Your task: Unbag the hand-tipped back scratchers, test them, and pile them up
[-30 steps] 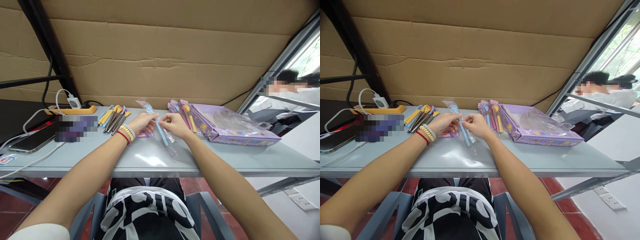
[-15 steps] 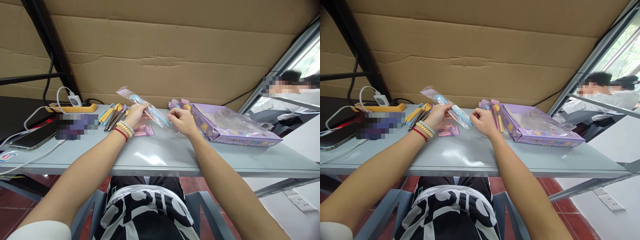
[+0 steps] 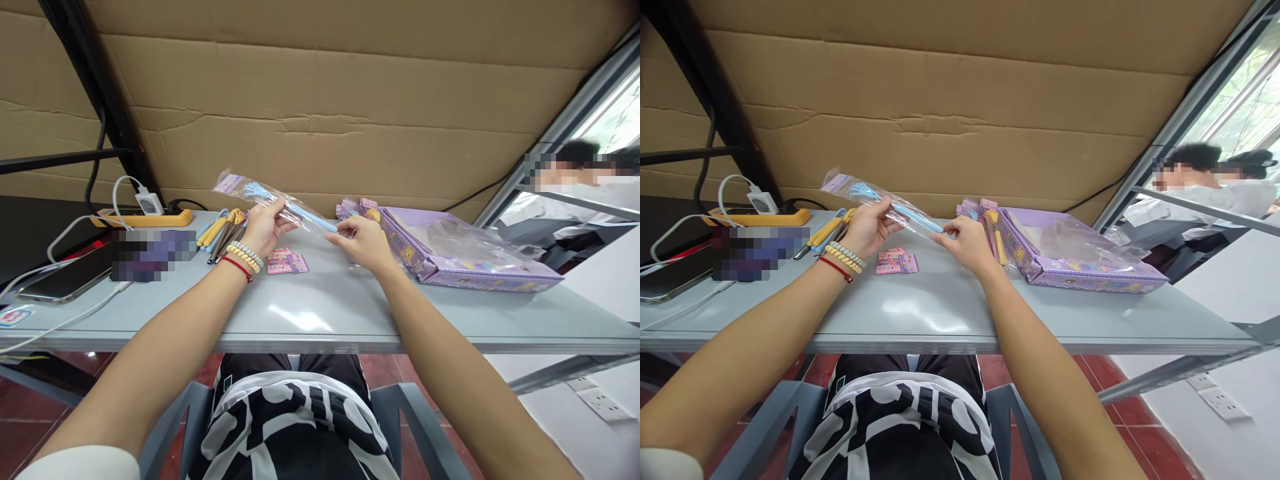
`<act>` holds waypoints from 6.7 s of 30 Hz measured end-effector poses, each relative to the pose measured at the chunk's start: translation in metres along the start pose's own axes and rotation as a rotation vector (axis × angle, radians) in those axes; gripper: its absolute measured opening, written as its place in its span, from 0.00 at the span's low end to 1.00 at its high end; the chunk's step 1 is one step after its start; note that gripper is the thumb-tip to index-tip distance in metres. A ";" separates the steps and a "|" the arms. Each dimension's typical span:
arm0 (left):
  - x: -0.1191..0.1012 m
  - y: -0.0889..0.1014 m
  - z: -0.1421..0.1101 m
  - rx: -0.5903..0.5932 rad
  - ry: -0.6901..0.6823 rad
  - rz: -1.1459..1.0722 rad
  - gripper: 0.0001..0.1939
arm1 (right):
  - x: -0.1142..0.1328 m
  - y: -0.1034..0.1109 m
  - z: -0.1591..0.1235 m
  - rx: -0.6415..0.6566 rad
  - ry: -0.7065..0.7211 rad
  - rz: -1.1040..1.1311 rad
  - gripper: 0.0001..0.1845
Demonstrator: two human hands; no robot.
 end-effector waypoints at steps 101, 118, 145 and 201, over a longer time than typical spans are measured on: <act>0.008 -0.045 -0.035 0.561 -0.434 1.311 0.15 | -0.023 -0.001 0.013 -0.229 -0.229 1.077 0.25; 0.021 -0.047 -0.038 0.531 -0.575 1.394 0.15 | -0.005 -0.025 0.002 0.123 -0.242 0.988 0.21; 0.028 -0.065 -0.049 0.732 -0.330 1.014 0.17 | 0.021 0.001 -0.008 0.030 -0.009 1.337 0.34; 0.023 -0.064 -0.049 0.342 -0.335 1.621 0.33 | 0.021 0.011 -0.011 -0.300 -0.192 1.628 0.26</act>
Point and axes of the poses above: each hand's wrist, its own z-axis towards the middle knuckle, its own y-axis out of the back of the hand, x = y × z, the point moved 5 cm from there along z, towards the middle knuckle
